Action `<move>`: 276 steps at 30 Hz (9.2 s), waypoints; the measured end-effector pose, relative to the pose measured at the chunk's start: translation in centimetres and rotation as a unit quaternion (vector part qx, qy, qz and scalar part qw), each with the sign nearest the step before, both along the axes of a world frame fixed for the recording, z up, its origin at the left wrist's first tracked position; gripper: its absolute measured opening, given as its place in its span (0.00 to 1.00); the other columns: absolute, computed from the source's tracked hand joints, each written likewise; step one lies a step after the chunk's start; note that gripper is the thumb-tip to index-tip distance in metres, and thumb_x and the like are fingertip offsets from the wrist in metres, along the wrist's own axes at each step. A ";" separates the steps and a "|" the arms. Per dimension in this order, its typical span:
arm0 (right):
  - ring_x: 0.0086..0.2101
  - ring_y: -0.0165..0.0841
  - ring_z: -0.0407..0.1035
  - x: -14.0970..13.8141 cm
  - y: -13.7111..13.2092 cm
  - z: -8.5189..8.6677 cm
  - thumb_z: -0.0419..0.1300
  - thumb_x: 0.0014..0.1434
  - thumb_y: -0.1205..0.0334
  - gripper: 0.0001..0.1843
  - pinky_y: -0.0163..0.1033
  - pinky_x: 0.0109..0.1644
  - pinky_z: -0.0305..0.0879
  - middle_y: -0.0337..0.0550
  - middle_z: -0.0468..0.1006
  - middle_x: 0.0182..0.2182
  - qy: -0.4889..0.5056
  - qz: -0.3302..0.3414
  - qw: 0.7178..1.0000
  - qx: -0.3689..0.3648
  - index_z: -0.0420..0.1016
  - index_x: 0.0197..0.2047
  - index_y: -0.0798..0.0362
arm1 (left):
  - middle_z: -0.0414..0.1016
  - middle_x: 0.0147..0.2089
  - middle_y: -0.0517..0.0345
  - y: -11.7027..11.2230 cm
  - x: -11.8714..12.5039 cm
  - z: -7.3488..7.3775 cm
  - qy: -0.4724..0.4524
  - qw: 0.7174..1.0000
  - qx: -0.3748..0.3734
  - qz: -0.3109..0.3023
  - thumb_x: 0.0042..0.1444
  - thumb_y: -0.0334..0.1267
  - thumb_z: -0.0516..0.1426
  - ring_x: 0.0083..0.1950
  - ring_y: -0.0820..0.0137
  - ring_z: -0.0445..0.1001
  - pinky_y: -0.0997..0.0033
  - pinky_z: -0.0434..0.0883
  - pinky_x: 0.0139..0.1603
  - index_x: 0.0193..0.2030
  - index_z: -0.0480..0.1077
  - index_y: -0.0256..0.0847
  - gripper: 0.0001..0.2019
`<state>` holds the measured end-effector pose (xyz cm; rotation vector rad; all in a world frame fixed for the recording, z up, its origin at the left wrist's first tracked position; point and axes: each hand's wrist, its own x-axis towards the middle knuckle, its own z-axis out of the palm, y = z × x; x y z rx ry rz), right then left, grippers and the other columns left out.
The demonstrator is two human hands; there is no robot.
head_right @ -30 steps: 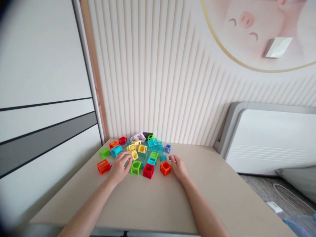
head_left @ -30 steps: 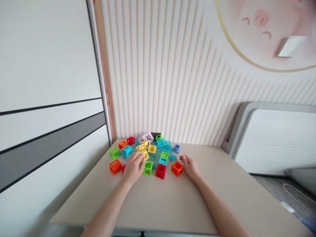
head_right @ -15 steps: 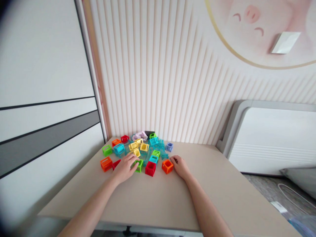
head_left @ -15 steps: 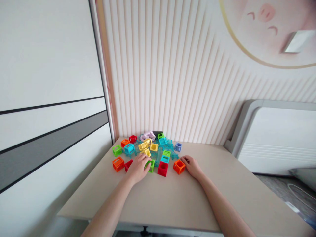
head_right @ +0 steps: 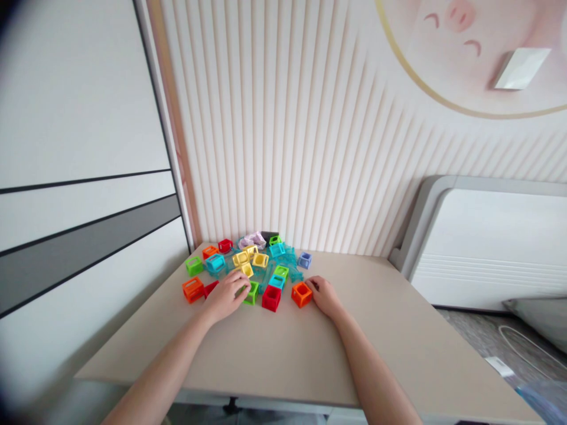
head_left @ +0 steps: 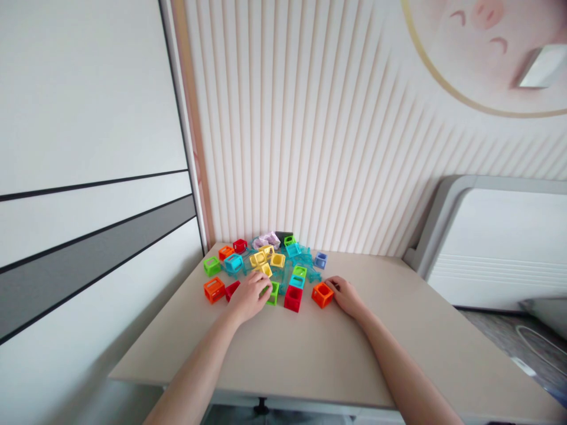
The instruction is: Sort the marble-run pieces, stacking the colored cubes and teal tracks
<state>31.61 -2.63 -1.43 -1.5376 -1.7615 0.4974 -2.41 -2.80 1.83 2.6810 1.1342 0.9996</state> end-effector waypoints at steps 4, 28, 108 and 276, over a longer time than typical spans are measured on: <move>0.38 0.43 0.76 -0.1 0.0 0.2 0.54 0.60 0.49 0.18 0.46 0.45 0.69 0.48 0.83 0.36 0.001 0.004 1.000 0.002 0.80 0.35 0.51 | 0.72 0.41 0.55 0.0 0.0 0.1 0.002 1.000 -0.008 0.002 0.64 0.32 0.53 0.47 0.64 0.71 0.62 0.72 0.50 0.38 0.72 0.42 0.08; 0.39 0.42 0.76 -1.2 -1.3 1.4 0.58 0.59 0.38 0.26 0.45 0.46 0.72 0.48 0.83 0.39 0.114 0.049 0.992 -0.018 0.77 0.44 0.54 | 0.73 0.41 0.54 0.2 -0.1 -0.2 -0.001 1.000 0.009 -0.002 0.65 0.34 0.52 0.48 0.63 0.72 0.60 0.74 0.50 0.37 0.73 0.43 0.09; 0.49 0.39 0.71 -9.9 -5.3 1.2 0.55 0.67 0.69 0.24 0.43 0.50 0.74 0.49 0.71 0.50 -0.048 0.153 0.901 0.403 0.68 0.63 0.42 | 0.70 0.60 0.47 -2.3 3.4 -0.9 -0.355 0.903 -0.196 -0.139 0.65 0.40 0.54 0.60 0.59 0.72 0.58 0.74 0.57 0.55 0.66 0.43 0.13; 0.56 0.48 0.67 -7.5 -5.0 2.1 0.58 0.65 0.55 0.24 0.55 0.59 0.67 0.55 0.71 0.56 0.038 0.183 0.950 0.251 0.63 0.62 0.46 | 0.70 0.64 0.44 -1.8 3.9 -0.5 -0.236 0.953 -0.067 -0.180 0.64 0.44 0.58 0.64 0.57 0.69 0.51 0.68 0.63 0.64 0.64 0.45 0.23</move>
